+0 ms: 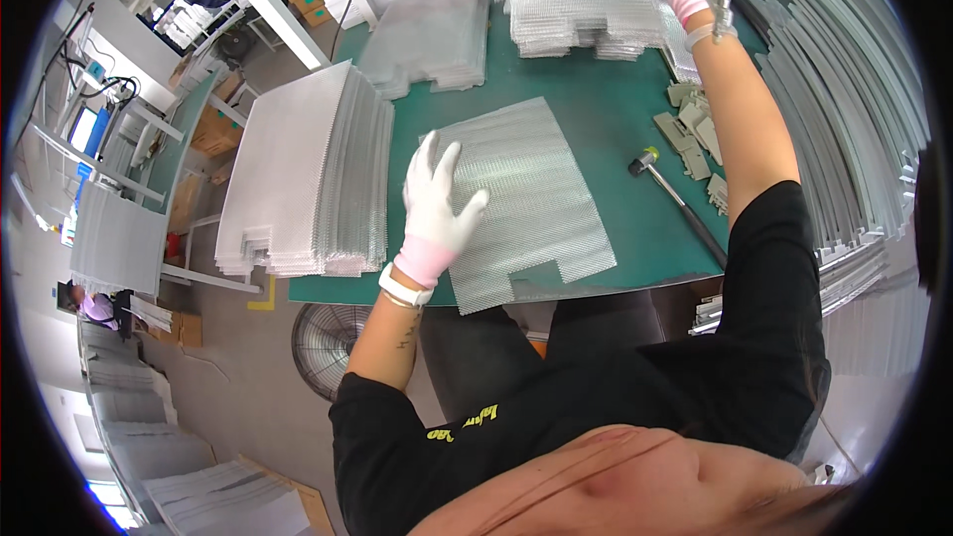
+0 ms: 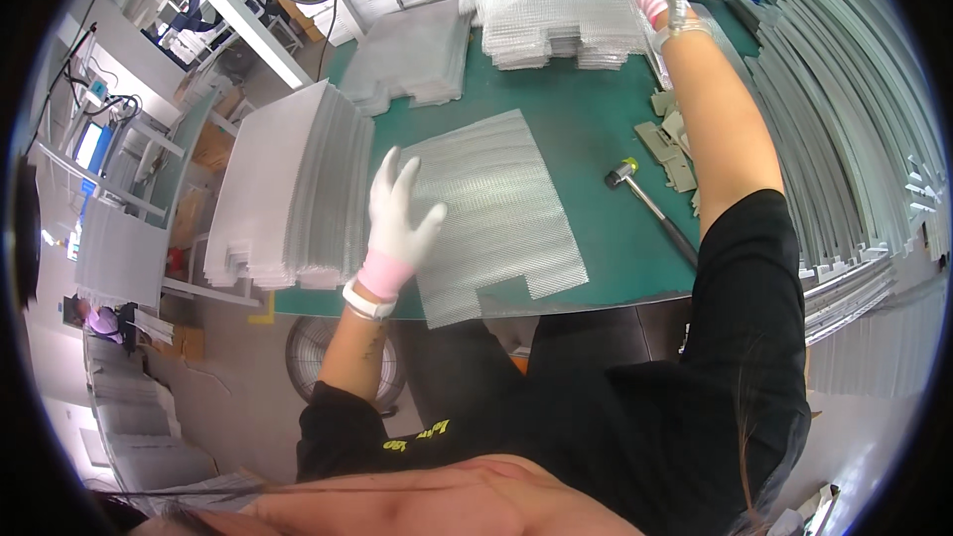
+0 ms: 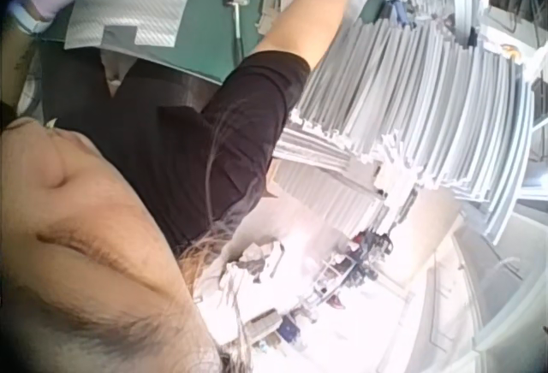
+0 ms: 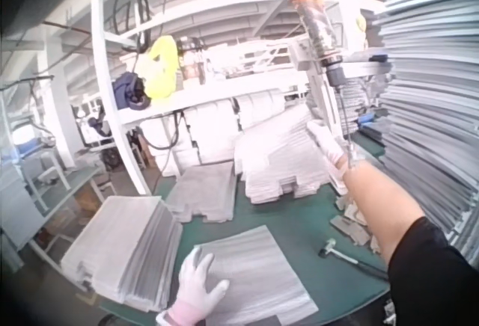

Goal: The person assembles air filters by placing a mesh sheet onto a plastic frame and securing it with a hammer. They repeat this process for multiple units, stacking the finished filters on the table.

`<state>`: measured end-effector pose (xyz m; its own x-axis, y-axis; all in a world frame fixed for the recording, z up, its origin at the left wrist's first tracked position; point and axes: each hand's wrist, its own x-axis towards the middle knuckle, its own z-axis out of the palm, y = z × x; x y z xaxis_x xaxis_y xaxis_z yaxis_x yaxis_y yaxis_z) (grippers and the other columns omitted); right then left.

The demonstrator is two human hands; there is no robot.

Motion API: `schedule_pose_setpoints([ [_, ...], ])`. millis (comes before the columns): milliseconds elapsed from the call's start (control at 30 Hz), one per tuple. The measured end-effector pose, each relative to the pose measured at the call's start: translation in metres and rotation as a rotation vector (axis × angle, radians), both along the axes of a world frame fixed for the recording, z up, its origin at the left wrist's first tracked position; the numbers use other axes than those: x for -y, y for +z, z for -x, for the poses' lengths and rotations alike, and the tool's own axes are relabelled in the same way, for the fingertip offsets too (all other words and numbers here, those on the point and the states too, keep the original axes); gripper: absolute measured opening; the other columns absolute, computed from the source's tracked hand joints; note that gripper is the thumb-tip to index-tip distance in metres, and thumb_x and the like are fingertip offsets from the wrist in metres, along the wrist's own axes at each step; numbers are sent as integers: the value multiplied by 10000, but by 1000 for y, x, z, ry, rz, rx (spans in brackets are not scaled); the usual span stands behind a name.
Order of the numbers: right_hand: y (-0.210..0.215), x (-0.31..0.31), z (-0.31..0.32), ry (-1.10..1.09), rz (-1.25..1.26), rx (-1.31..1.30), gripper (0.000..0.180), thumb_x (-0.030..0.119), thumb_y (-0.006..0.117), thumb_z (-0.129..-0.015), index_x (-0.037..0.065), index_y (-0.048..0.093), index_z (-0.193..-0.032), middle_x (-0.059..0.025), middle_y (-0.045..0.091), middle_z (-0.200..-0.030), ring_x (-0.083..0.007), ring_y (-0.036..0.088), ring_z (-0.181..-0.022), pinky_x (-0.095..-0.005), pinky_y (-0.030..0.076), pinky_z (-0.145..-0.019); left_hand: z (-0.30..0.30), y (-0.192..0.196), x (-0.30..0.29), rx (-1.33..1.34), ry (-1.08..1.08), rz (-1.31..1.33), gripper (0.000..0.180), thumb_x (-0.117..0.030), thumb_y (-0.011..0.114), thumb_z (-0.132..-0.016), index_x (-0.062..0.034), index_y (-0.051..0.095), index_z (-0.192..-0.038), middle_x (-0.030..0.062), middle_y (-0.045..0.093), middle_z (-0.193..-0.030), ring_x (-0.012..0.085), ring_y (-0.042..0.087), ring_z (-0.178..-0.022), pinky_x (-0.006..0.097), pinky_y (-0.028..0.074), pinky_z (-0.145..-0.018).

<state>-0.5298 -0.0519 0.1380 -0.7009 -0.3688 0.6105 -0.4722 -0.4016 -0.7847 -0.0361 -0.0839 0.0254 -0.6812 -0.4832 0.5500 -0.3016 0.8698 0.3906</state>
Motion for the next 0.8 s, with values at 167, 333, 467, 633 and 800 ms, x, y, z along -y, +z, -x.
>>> schedule_pose_setpoints([
  [167, 16, -21, -23, 182, 59, 163, 479, 119, 671, -927, 10, 524, -1370, -93, 673, -1112, -130, 629, -910, -267, 523, -777, 58, 29, 46, -465, -244, -775, 617, -242, 624, -984, 68, 388, -1463, 222, 416, -1512, 293, 411, -1406, 390, 305, -1183],
  [333, -13, -19, -17, 174, 109, 104, 535, 103, 679, -916, -6, 485, -1402, -110, 632, -1227, -168, 615, -1042, -287, 507, -897, 170, 74, 128, -596, -483, -1232, 764, -441, 509, -1022, 37, 218, -1543, 218, 408, -1533, 304, 311, -1475, 387, 283, -1202],
  [467, -44, -24, -14, -384, -347, -284, 581, 348, 665, -896, 25, 556, -1366, -239, 674, -1158, -351, 632, -1149, -413, 473, -1019, 230, 100, 113, -167, -294, -920, 743, -449, 553, -976, 22, 342, -1510, 207, 410, -1540, 281, 328, -1468, 391, 297, -1186],
  [633, -46, -21, 2, -235, -1132, -275, 821, 590, 599, -859, -19, 479, -1395, -307, 524, -1389, -444, 512, -1294, -444, 420, -1094, 251, 83, 95, 19, 15, -308, 658, -247, 613, -925, 8, 389, -1488, 210, 442, -1510, 297, 449, -1378, 377, 370, -1136],
  [800, -47, -26, 40, -153, -790, -136, 713, 454, 613, -897, 2, 440, -1421, -210, 543, -1352, -303, 528, -1183, -374, 439, -1018, 270, 92, 125, -865, -516, -923, 741, 74, 627, -836, -2, 318, -1505, 230, 503, -1408, 347, 549, -1255, 403, 481, -1044],
])
